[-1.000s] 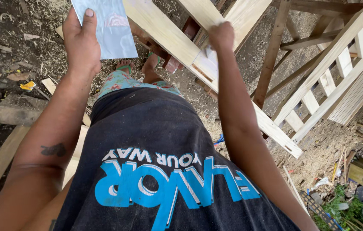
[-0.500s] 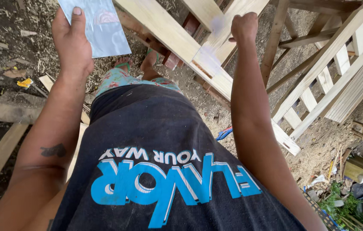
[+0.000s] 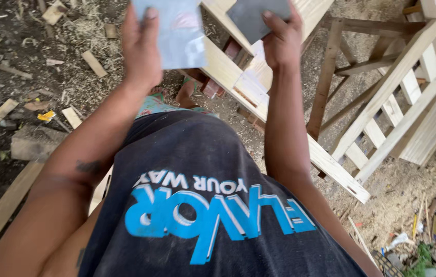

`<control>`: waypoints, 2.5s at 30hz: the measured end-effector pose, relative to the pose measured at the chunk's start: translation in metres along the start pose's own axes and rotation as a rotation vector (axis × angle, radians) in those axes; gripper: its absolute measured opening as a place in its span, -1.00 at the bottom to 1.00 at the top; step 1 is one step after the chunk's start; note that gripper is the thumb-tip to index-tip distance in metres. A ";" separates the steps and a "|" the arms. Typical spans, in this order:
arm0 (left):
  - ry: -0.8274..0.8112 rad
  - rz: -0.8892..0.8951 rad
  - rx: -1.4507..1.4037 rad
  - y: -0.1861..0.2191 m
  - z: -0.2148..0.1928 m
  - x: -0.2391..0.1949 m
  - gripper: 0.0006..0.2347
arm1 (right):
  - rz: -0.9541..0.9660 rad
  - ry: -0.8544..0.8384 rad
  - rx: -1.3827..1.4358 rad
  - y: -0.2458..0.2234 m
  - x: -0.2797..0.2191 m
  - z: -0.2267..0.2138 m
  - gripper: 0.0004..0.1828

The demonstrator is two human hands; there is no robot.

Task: The person sands the surface of a wooden chair frame using a sanding block. They systematically smooth the top rails and side supports of the chair, moving the sanding block back and forth along the wood grain. The person holds a second sanding sheet in their other hand while working.

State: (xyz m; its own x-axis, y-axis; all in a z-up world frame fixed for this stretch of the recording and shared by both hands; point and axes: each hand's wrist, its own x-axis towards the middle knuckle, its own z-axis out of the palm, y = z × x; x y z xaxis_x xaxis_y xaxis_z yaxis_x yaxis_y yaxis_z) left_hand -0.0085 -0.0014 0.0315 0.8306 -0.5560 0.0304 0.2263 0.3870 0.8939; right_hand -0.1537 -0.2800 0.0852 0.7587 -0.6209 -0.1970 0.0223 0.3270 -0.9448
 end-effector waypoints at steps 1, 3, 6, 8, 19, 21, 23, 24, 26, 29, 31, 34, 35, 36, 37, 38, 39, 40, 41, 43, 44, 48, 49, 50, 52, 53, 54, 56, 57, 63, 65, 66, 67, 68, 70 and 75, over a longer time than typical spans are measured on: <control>-0.037 0.034 0.135 0.005 0.014 0.003 -0.61 | -0.103 -0.133 0.095 -0.019 -0.025 0.011 -0.39; -0.031 0.176 0.083 0.016 0.046 0.017 -0.66 | -0.234 -0.218 0.156 -0.042 -0.059 0.040 -0.42; -0.062 0.228 0.073 0.033 0.078 0.025 -0.67 | -0.365 -0.259 0.074 -0.054 -0.080 0.066 -0.50; -0.058 0.356 0.084 0.043 0.090 0.025 -0.68 | -0.578 -0.288 -0.280 -0.054 -0.092 0.073 -0.46; -0.386 0.325 0.218 0.084 0.104 0.056 -0.69 | -1.134 -0.178 -1.432 -0.155 -0.083 0.064 -0.68; -0.430 0.141 0.291 0.080 0.111 0.055 -0.69 | -1.329 -0.210 -1.670 -0.162 -0.080 0.064 -0.80; -0.473 0.283 0.233 0.069 0.116 0.068 -0.71 | -1.246 -0.244 -1.697 -0.154 -0.071 0.065 -0.81; -0.500 0.338 0.201 0.058 0.117 0.069 -0.72 | -1.186 -0.263 -1.709 -0.144 -0.072 0.063 -0.80; -0.327 0.077 0.290 0.034 0.117 0.080 -0.74 | -1.069 -0.343 -1.635 -0.125 -0.071 0.046 -0.80; -0.134 0.059 0.260 0.004 0.107 0.094 -0.79 | -0.760 -0.426 -1.538 -0.088 -0.064 0.006 -0.76; 0.041 0.041 -0.003 -0.005 0.087 0.106 -0.83 | -0.567 -0.350 -1.433 -0.062 -0.046 -0.034 -0.70; 0.122 0.077 -0.036 -0.006 0.066 0.116 -0.85 | -0.134 -0.046 -1.266 -0.031 -0.007 -0.114 -0.56; 0.110 0.070 -0.036 -0.004 0.062 0.115 -0.84 | 0.126 0.089 -1.232 -0.023 0.015 -0.142 -0.51; 0.088 0.046 -0.024 -0.005 0.063 0.112 -0.83 | 0.029 0.095 -1.247 -0.016 0.035 -0.168 -0.52; 0.064 0.023 -0.012 -0.004 0.064 0.107 -0.81 | -0.069 0.099 -1.260 -0.007 0.051 -0.191 -0.51; 0.035 -0.008 0.007 -0.005 0.068 0.099 -0.77 | -0.089 0.109 -1.365 0.003 0.068 -0.210 -0.52; 0.006 -0.038 0.026 -0.006 0.072 0.090 -0.73 | -0.109 0.117 -1.471 0.014 0.084 -0.224 -0.53; 0.043 -0.059 0.055 -0.007 0.075 0.082 -0.73 | -0.143 0.123 -1.575 0.025 0.101 -0.231 -0.54; 0.079 -0.081 0.084 -0.007 0.076 0.074 -0.73 | -0.152 0.120 -1.608 0.035 0.112 -0.236 -0.55; 0.136 -0.098 0.162 -0.006 0.075 0.062 -0.71 | -0.162 0.114 -1.670 0.055 0.124 -0.237 -0.57; 0.160 -0.099 0.212 -0.004 0.071 0.055 -0.69 | -0.167 0.130 -1.679 0.065 0.124 -0.233 -0.62; 0.212 -0.126 0.232 0.003 0.051 0.040 -0.68 | -0.259 0.195 -1.695 0.086 0.111 -0.203 -0.58; 0.226 -0.135 0.232 0.004 0.046 0.040 -0.67 | -0.301 0.214 -1.692 0.088 0.105 -0.196 -0.49; 0.238 -0.141 0.243 0.004 0.043 0.040 -0.67 | -0.296 0.183 -1.688 0.089 0.098 -0.192 -0.49; 0.233 -0.147 0.233 0.003 0.035 0.047 -0.66 | -0.286 0.129 -1.678 0.093 0.087 -0.187 -0.47; 0.216 -0.146 0.213 0.002 0.032 0.053 -0.66 | -0.188 0.091 -1.640 0.093 0.085 -0.189 -0.52; 0.202 -0.152 0.209 0.001 0.029 0.057 -0.67 | -0.079 0.053 -1.603 0.091 0.080 -0.195 -0.57; 0.183 -0.150 0.220 -0.002 0.024 0.070 -0.67 | 0.017 0.100 -1.554 0.083 0.082 -0.213 -0.56; 0.177 -0.141 0.234 -0.004 0.021 0.080 -0.67 | 0.005 0.182 -1.543 0.079 0.094 -0.223 -0.52; 0.028 -0.122 0.163 0.002 -0.005 0.110 -0.67 | 0.160 0.491 -1.409 0.083 0.146 -0.236 -0.74; 0.037 -0.140 0.143 0.001 -0.016 0.121 -0.68 | 0.263 0.409 -1.451 0.090 0.152 -0.222 -0.81; 0.049 -0.154 0.136 0.001 -0.023 0.123 -0.69 | 0.318 0.361 -1.472 0.093 0.149 -0.213 -0.73; 0.062 -0.168 0.128 0.001 -0.030 0.124 -0.69 | 0.184 0.307 -1.568 0.095 0.144 -0.205 -0.82; 0.064 -0.177 0.124 0.002 -0.038 0.125 -0.68 | 0.053 0.245 -1.653 0.097 0.133 -0.197 -0.88; 0.068 -0.186 0.120 0.005 -0.049 0.120 -0.68 | -0.118 0.153 -1.707 0.095 0.113 -0.186 -0.75; 0.052 -0.154 0.148 0.003 -0.061 0.136 -0.70 | -0.018 0.108 -1.658 0.064 0.108 -0.192 -0.52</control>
State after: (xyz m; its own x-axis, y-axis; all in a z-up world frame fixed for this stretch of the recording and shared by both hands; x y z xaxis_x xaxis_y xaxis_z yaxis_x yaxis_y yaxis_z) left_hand 0.1356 -0.0312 0.0107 0.8181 -0.5600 -0.1311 0.2785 0.1863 0.9422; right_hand -0.1956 -0.4632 -0.0471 0.7188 -0.6824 -0.1330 -0.6949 -0.6993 -0.1677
